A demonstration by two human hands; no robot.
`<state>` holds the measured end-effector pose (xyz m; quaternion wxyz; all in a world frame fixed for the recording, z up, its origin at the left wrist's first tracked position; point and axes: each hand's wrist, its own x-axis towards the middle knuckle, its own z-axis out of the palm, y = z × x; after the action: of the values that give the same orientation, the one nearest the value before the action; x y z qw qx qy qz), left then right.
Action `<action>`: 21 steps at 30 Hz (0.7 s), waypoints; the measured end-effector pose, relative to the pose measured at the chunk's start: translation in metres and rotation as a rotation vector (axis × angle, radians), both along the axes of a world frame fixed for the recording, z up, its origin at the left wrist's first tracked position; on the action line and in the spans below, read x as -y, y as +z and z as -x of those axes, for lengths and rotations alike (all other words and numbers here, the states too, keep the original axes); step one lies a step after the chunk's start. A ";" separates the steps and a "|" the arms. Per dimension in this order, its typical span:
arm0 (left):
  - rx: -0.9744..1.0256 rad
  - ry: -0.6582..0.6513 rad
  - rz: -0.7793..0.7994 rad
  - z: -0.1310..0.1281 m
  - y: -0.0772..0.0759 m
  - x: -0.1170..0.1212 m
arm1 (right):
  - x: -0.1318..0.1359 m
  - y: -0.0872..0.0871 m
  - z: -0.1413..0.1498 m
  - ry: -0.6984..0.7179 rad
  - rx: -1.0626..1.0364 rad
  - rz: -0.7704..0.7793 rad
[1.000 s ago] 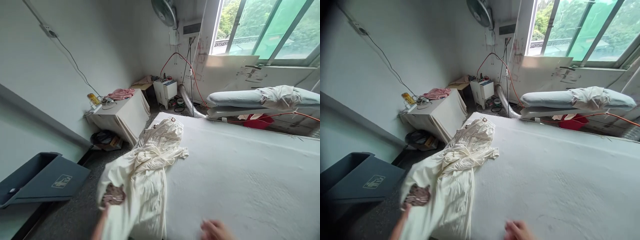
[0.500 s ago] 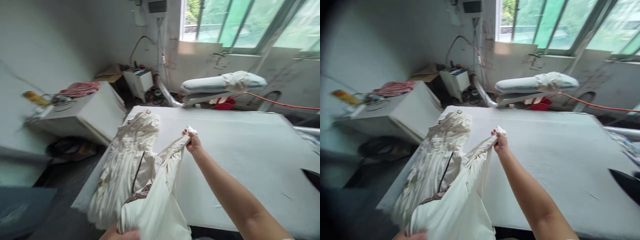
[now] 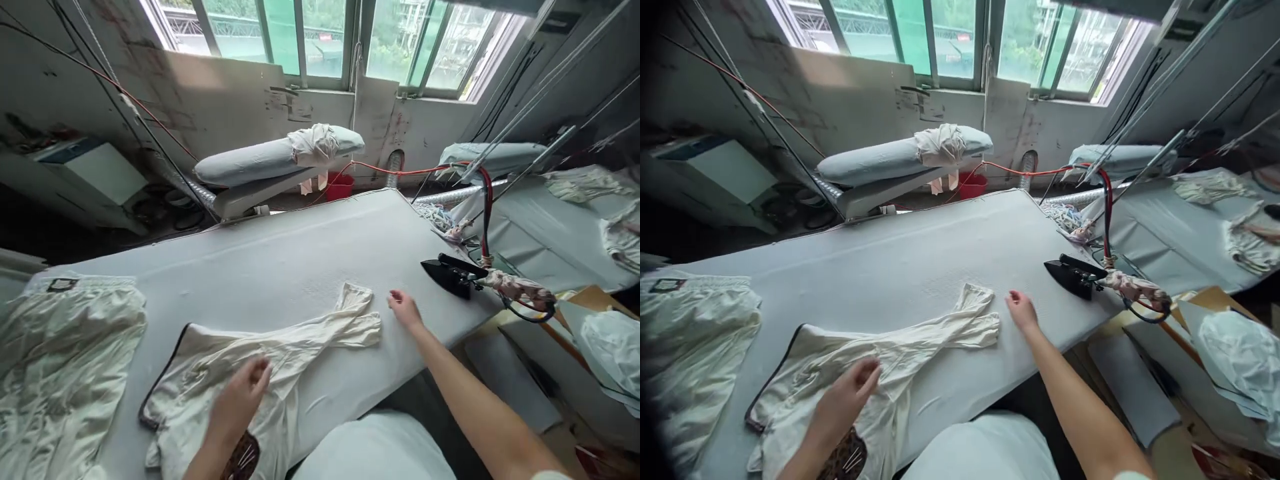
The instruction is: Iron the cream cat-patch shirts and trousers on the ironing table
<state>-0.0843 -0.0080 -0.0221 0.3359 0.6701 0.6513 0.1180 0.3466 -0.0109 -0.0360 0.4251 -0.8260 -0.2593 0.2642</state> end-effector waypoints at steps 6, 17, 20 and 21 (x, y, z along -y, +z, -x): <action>-0.404 -0.041 0.072 -0.089 0.003 -0.088 | -0.065 -0.024 0.006 0.346 -0.203 0.080; -0.162 0.186 -0.311 -0.143 -0.029 -0.001 | -0.060 -0.019 0.001 0.412 0.000 0.037; -0.171 0.056 -0.382 -0.183 -0.036 0.000 | -0.058 -0.010 0.022 0.483 -0.064 0.059; -0.154 0.039 -0.383 -0.195 -0.037 -0.006 | -0.062 -0.003 0.028 0.512 -0.154 0.042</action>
<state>0.1109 -0.0021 -0.0596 0.1493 0.7161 0.6535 0.1945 0.3190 0.0516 -0.0386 0.3458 -0.7195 -0.4211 0.4306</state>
